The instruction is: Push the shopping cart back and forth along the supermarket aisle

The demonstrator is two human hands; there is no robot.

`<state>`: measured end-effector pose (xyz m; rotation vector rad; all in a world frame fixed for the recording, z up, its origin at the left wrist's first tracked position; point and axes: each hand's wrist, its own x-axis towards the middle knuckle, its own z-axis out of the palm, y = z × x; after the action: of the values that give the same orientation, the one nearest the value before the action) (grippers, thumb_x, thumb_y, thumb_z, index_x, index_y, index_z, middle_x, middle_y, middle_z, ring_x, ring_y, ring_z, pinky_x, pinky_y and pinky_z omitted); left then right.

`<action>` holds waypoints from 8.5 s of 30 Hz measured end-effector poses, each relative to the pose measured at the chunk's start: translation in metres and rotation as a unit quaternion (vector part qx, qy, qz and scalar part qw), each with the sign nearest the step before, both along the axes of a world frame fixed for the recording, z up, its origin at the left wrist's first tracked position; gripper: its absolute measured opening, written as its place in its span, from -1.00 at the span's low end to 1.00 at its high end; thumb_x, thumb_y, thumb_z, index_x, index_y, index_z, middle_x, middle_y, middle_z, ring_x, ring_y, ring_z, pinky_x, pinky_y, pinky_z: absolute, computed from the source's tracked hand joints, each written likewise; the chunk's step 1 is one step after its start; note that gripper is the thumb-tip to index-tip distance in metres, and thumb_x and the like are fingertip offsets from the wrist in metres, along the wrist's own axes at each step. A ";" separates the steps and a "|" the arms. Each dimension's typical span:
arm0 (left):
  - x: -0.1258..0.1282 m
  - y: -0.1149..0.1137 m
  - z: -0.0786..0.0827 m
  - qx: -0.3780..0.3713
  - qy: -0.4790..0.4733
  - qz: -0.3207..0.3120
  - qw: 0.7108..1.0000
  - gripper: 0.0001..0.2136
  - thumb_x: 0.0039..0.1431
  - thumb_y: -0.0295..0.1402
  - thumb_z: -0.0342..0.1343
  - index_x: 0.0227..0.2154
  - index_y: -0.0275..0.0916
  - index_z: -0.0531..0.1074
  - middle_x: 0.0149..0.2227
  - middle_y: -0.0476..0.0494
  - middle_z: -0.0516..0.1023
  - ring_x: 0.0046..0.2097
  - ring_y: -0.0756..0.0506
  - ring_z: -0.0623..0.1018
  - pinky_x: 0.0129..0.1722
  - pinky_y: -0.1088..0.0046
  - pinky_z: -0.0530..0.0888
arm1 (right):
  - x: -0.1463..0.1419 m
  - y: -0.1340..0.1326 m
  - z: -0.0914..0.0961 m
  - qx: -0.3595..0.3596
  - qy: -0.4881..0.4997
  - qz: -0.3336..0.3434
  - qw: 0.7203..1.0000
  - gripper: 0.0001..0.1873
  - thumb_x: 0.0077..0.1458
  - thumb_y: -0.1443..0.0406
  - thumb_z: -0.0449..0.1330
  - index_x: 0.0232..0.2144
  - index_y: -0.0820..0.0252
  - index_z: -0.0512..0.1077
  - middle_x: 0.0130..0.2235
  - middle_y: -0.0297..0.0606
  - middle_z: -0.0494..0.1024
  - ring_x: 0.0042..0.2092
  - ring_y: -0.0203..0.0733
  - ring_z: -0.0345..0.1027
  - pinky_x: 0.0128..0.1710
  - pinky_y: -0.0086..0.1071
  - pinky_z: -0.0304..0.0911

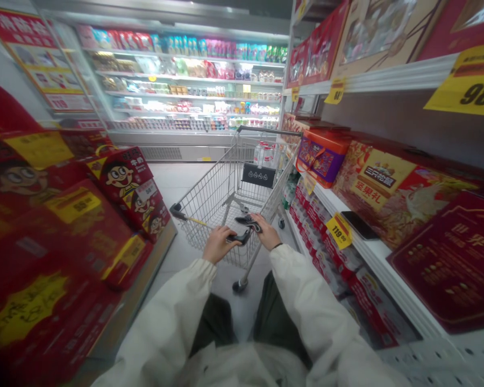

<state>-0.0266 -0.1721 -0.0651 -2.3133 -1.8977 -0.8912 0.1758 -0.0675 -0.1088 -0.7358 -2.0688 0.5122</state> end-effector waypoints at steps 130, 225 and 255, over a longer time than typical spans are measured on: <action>-0.022 0.003 -0.023 -0.001 0.056 0.100 0.993 -0.29 -0.09 -0.52 0.02 0.24 -0.31 0.19 0.30 -0.21 0.26 0.36 -0.24 0.14 0.37 0.00 0.00 | -0.084 -0.049 -0.001 0.114 -0.201 -0.217 0.949 -0.30 0.04 0.56 -0.05 0.26 0.27 0.22 0.34 -0.08 0.16 0.37 0.05 -0.08 0.30 0.04 -0.05; -0.003 -0.009 -0.022 -0.031 0.028 0.084 0.996 -0.23 -0.09 -0.60 -0.03 0.30 -0.28 0.11 0.34 -0.16 0.19 0.38 -0.18 0.09 0.22 0.22 0.31 | -0.059 -0.056 -0.044 0.222 -0.147 -0.196 0.944 -0.30 0.11 0.59 -0.16 0.30 0.28 0.13 0.31 -0.07 0.20 0.37 -0.13 -0.03 0.32 -0.05 0.02; -0.003 -0.010 -0.025 -0.018 0.011 0.085 0.996 -0.28 -0.02 -0.60 -0.03 0.29 -0.28 0.13 0.33 -0.19 0.21 0.37 -0.18 0.12 0.20 0.20 0.32 | -0.050 -0.064 -0.066 0.235 -0.139 -0.155 0.949 -0.35 0.12 0.61 -0.13 0.20 0.24 0.32 0.20 -0.19 0.41 0.27 -0.18 0.20 0.26 -0.17 0.19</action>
<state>-0.0300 -0.1823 -0.0897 -2.1290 -2.0801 -0.8154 0.1254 -0.1316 -0.1750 -0.8535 -2.1540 -0.2731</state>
